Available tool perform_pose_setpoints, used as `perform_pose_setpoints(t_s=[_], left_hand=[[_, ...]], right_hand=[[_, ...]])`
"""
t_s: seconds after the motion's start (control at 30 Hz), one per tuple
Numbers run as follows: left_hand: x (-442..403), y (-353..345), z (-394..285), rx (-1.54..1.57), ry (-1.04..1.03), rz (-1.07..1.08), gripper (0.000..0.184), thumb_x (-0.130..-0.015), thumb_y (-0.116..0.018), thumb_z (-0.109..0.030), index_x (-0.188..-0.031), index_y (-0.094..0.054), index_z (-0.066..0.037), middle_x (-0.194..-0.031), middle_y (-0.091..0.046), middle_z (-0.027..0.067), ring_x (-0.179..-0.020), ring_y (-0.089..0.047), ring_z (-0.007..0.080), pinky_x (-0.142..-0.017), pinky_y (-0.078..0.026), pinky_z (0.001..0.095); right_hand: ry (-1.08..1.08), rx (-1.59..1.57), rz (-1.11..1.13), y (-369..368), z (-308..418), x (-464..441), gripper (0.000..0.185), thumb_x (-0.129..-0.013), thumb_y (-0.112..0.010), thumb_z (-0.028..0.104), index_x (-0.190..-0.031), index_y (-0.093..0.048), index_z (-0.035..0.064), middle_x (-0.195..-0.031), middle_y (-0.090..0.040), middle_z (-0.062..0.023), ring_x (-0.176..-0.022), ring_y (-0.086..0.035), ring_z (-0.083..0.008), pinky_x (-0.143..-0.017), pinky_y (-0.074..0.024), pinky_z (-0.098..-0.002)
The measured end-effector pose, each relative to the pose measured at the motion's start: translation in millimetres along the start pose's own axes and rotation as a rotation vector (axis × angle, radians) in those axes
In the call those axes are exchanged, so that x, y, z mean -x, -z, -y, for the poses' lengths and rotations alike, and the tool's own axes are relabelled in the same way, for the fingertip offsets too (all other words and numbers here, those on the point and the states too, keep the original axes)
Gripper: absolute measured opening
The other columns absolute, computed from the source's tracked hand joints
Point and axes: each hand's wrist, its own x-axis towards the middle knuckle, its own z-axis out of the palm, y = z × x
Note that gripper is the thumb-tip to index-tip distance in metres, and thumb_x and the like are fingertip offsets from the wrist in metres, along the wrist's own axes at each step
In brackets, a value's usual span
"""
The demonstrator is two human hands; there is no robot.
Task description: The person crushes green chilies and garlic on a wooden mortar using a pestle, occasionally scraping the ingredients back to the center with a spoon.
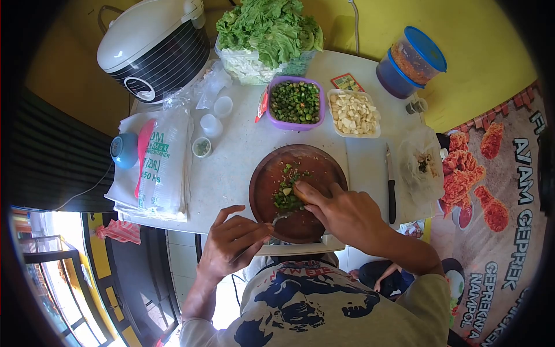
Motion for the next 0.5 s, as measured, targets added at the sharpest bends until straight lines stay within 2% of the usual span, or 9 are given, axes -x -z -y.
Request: perform_pose_setpoints(t_s=[0.03, 0.13, 0.37, 0.43, 0.5], left_hand=[[-3, -2, 1, -0.032, 0.004, -0.043, 0.013, -0.083, -0.082, -0.012, -0.096, -0.079, -0.013, -0.095, -0.079, -0.0004, -0.084, -0.073, 0.0142, -0.100, -0.050, 0.0449], [-6, -4, 2, -0.067, 0.019, -0.093, 0.016, -0.083, -0.081, -0.009, -0.099, -0.079, -0.013, -0.099, -0.079, -0.0003, -0.086, -0.073, 0.0146, -0.100, -0.050, 0.0452], [-2, -1, 1, -0.026, 0.078, -0.202, 0.012, -0.084, -0.080, -0.006, -0.095, -0.079, -0.009, -0.096, -0.079, 0.0033, -0.081, -0.074, 0.0165, -0.101, -0.049, 0.0457], [2, -4, -4, 0.003, 0.107, -0.237, 0.010, -0.084, -0.080, -0.004, -0.094, -0.079, -0.008, -0.094, -0.080, 0.0044, -0.079, -0.074, 0.0171, -0.102, -0.048, 0.0460], [0, -9, -6, -0.031, 0.212, -0.419, 0.009, -0.085, -0.078, 0.000, -0.091, -0.080, -0.006, -0.089, -0.080, 0.0071, -0.073, -0.074, 0.0178, -0.104, -0.047, 0.0470]], right_hand=[[0.038, 0.044, 0.031, 4, 0, -6, 0.044, -0.103, -0.056, 0.034, -0.145, -0.052, 0.0202, -0.079, -0.063, -0.0167, -0.061, -0.069, -0.0326, -0.050, -0.0539, -0.0434], [0.068, 0.053, 0.153, 15, -3, -7, 0.045, -0.103, -0.057, 0.033, -0.144, -0.052, 0.0153, -0.080, -0.064, -0.0187, -0.060, -0.070, -0.0323, -0.050, -0.0547, -0.0428], [0.096, 0.050, 0.180, 19, -3, -21, 0.046, -0.102, -0.059, 0.031, -0.144, -0.052, 0.0148, -0.081, -0.064, -0.0211, -0.062, -0.071, -0.0331, -0.051, -0.0555, -0.0432], [0.074, 0.091, 0.125, 10, -2, -19, 0.048, -0.099, -0.062, 0.034, -0.144, -0.051, 0.0203, -0.087, -0.069, -0.0207, -0.066, -0.071, -0.0375, -0.056, -0.0557, -0.0474], [0.057, -0.008, 0.163, 15, -8, -23, 0.047, -0.099, -0.063, 0.032, -0.144, -0.053, 0.0189, -0.090, -0.070, -0.0206, -0.069, -0.071, -0.0371, -0.060, -0.0563, -0.0463]])
